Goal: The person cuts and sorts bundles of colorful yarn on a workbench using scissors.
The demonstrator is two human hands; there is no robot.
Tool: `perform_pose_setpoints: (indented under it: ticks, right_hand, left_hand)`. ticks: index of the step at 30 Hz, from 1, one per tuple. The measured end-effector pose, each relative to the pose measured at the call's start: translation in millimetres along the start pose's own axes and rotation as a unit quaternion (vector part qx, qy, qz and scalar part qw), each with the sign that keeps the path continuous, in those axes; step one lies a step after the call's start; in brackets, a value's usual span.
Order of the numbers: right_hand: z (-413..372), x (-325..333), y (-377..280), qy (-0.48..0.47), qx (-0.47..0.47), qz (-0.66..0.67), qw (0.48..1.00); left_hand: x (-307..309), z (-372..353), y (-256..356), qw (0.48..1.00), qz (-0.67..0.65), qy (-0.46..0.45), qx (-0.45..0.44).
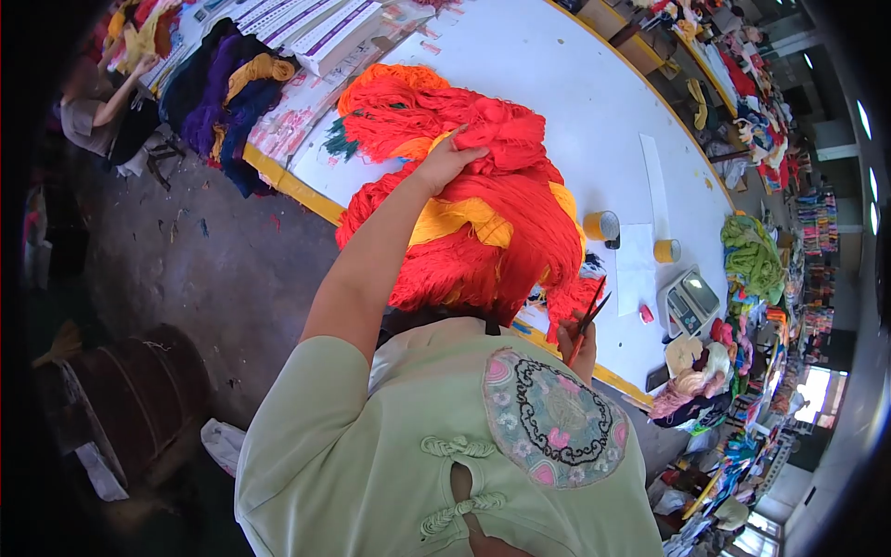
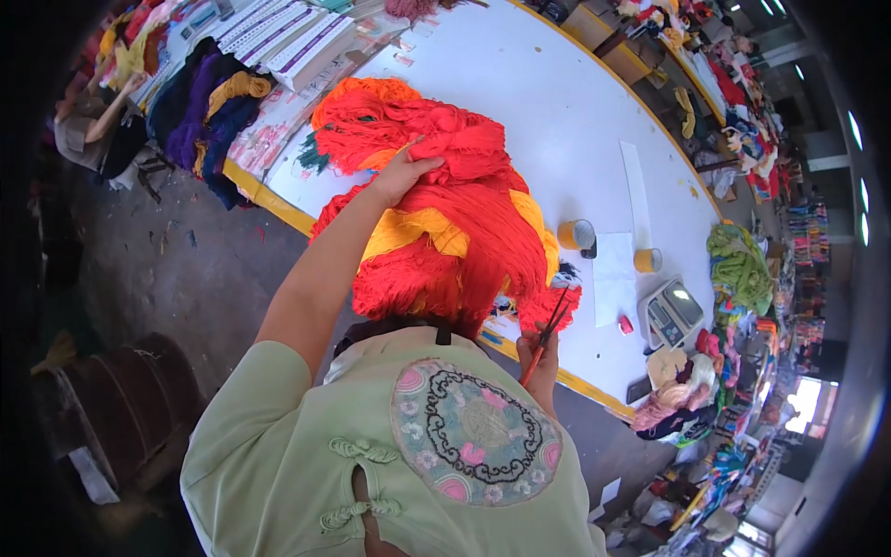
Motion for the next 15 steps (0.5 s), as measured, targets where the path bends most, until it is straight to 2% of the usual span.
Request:
perform_pose_setpoints:
  ticks: [7, 15]
  right_hand:
    - [-7, -7, 0, -0.002, 0.032, -0.033, 0.999]
    - [-8, -6, 9, 0.003, 0.015, -0.034, 0.999]
  left_hand:
    - [22, 4, -18, 0.994, -0.102, 0.03, 0.01]
    - [19, 3, -12, 0.993, -0.11, 0.035, -0.024]
Point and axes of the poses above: each hand's wrist, its own z-axis towards the middle knuckle, its own x-axis out of the back of the hand, y = z × x, the point moved 9 cm from there along z, towards the middle knuckle, and after that the axes turned 9 degrees about -x, right-handed, at the moved point
